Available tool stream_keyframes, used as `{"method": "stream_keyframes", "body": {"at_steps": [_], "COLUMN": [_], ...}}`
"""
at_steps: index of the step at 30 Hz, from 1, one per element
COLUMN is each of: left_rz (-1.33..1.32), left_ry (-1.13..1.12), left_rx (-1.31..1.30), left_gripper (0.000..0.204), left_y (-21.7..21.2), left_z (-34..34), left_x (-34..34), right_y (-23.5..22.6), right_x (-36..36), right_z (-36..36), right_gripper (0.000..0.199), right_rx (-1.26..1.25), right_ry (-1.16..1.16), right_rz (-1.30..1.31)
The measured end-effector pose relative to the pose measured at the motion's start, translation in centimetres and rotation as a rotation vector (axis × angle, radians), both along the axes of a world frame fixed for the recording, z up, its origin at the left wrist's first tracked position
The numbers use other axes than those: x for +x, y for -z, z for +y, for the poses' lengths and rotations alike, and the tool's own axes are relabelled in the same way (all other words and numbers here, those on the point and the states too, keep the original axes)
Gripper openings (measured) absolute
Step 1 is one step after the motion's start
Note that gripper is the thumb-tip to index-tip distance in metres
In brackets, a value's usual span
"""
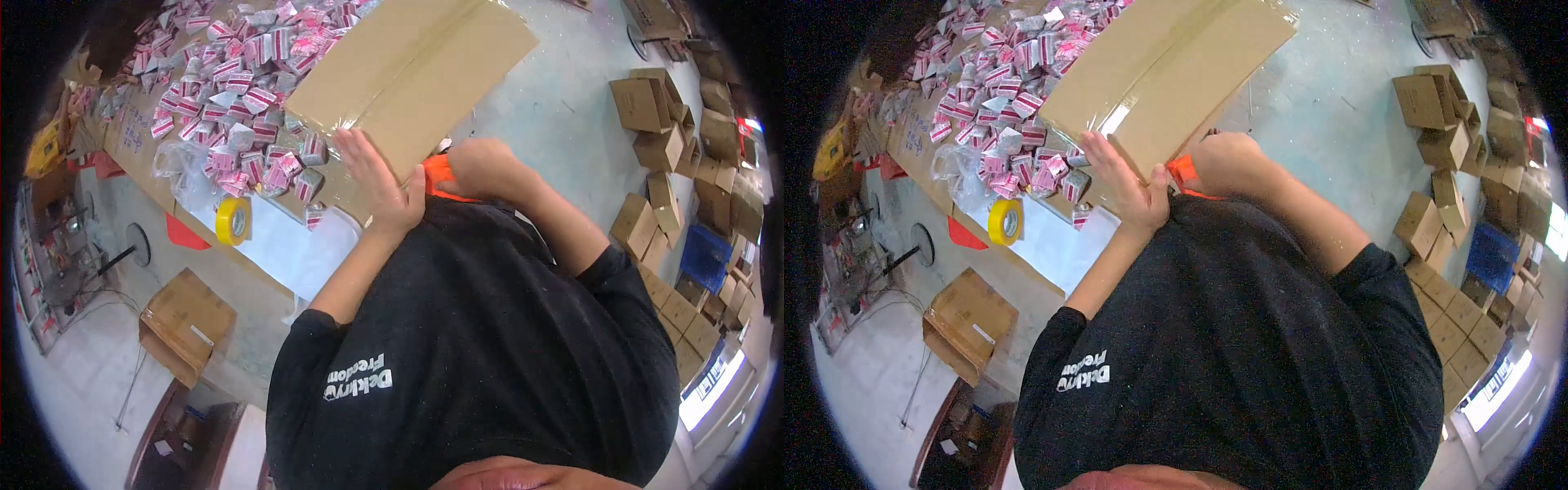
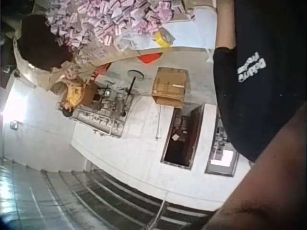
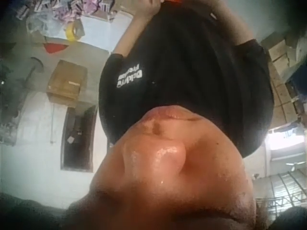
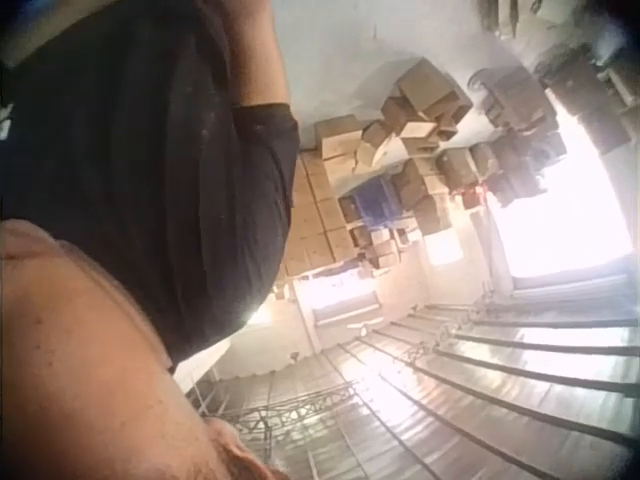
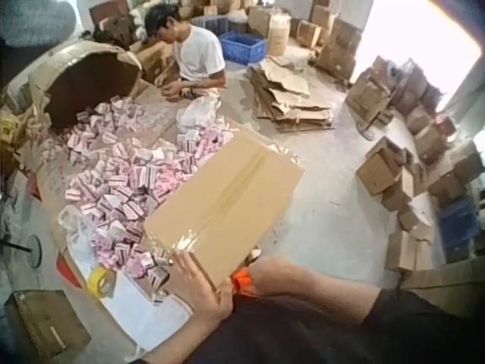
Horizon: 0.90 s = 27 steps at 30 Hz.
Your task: The person packs packaged items into cardboard boxes by hand, covers the items with protective sheets, folds the boxes closed, and seals them using a tape dispenser.
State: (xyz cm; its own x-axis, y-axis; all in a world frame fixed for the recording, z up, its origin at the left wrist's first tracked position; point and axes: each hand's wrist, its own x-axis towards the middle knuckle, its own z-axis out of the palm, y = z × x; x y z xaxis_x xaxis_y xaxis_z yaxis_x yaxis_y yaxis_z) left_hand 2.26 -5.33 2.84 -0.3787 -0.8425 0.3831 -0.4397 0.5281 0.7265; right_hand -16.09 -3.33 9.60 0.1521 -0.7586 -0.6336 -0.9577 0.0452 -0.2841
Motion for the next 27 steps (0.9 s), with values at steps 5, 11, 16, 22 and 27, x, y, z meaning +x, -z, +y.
{"method": "stream_keyframes", "body": {"at_steps": [5, 11, 16, 22, 27], "left_rz": [0.218, 0.357, 0.658, 0.424, 0.142], "left_ry": [-0.240, 0.011, -0.347, -0.394, -0.633], "left_rx": [-0.023, 0.567, 0.302, 0.567, 0.375], "left_gripper": [0.097, 0.117, 0.101, 0.064, 0.059], "left_y": [4.5, 7.9, -0.5, -1.5, 0.5], "left_z": [-0.9, 0.9, -4.2, -10.5, -4.6], "left_x": [0.5, 4.1, 2.4, 0.6, -1.6], "right_y": [-3.1, -8.3, -11.0, -5.2, -2.3], "right_x": [-3.1, -11.9, -20.0, -25.4, -25.3], "right_z": [-2.9, -5.5, -8.5, -10.2, -10.1], "right_gripper": [0.050, 0.057, 0.051, 0.037, 0.039], "right_rx": [0.041, 0.151, 0.247, 0.179, 0.132], "right_ry": [-0.148, -0.198, -0.099, 0.212, 0.608], "right_rz": [-0.102, -0.181, -0.293, -0.960, -1.216]}}
